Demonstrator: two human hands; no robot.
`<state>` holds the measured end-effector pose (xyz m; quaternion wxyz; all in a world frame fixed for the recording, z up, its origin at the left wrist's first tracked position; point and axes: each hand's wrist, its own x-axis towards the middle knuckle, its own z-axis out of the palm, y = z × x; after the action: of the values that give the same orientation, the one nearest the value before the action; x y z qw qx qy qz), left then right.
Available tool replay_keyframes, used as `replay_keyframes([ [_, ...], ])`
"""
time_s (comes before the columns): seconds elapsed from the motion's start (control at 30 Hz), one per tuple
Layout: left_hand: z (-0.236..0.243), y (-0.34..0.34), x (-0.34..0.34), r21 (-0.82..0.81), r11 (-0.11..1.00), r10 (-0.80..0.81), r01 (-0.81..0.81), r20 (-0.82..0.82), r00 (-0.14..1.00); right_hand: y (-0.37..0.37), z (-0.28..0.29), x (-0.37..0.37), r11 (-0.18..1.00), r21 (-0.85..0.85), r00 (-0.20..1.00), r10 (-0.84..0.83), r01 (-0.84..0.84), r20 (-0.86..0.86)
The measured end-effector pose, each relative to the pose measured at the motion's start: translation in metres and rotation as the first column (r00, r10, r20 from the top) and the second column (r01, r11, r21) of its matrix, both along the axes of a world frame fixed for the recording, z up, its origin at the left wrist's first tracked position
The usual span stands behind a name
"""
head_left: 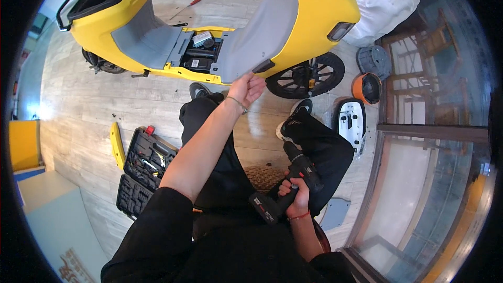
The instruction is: The recorder is removing and reinstalling plastic fairing panels on a yellow electric scooter using an electric drill.
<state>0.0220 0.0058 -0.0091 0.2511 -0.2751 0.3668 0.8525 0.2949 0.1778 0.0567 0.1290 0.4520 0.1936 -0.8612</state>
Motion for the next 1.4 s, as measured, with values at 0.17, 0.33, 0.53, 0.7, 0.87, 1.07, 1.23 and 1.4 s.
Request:
replay_keyframes([
  [0.17,0.01,0.009,-0.008,0.261,0.965,-0.027,0.034,-0.029,0.999,0.003,-0.002,0.0,0.998,0.014,0.998,0.057,-0.057,0.002],
  [0.33,0.01,0.024,-0.01,0.503,0.86,0.069,-0.081,0.043,0.997,0.006,-0.003,0.001,0.999,-0.008,0.999,0.042,-0.042,-0.006],
  [0.53,-0.001,0.039,-0.011,0.58,0.772,0.233,-0.26,0.123,0.965,0.007,0.0,0.002,1.0,0.003,1.0,-0.006,0.006,0.03],
  [0.7,0.003,0.05,-0.011,0.491,0.775,0.328,-0.398,0.225,0.917,0.009,0.005,0.003,0.999,0.029,1.0,-0.028,0.028,0.005],
  [0.87,0.019,0.047,-0.007,0.558,0.803,0.207,-0.21,0.07,0.976,0.015,0.005,0.001,0.999,0.035,1.0,-0.031,0.031,0.003],
  [1.07,0.021,0.051,-0.011,0.668,0.723,0.206,-0.176,0.035,0.978,0.019,0.005,-0.001,1.0,0.007,0.999,0.016,-0.016,-0.049],
  [1.23,0.012,0.059,-0.008,0.665,0.703,0.281,-0.252,0.065,0.958,0.015,0.013,-0.001,0.996,0.078,0.997,0.051,-0.047,-0.05],
  [1.4,0.011,0.052,-0.002,0.662,0.716,0.291,-0.219,0.002,0.957,0.028,0.031,-0.008,1.0,-0.018,0.998,-0.011,0.01,-0.063],
])
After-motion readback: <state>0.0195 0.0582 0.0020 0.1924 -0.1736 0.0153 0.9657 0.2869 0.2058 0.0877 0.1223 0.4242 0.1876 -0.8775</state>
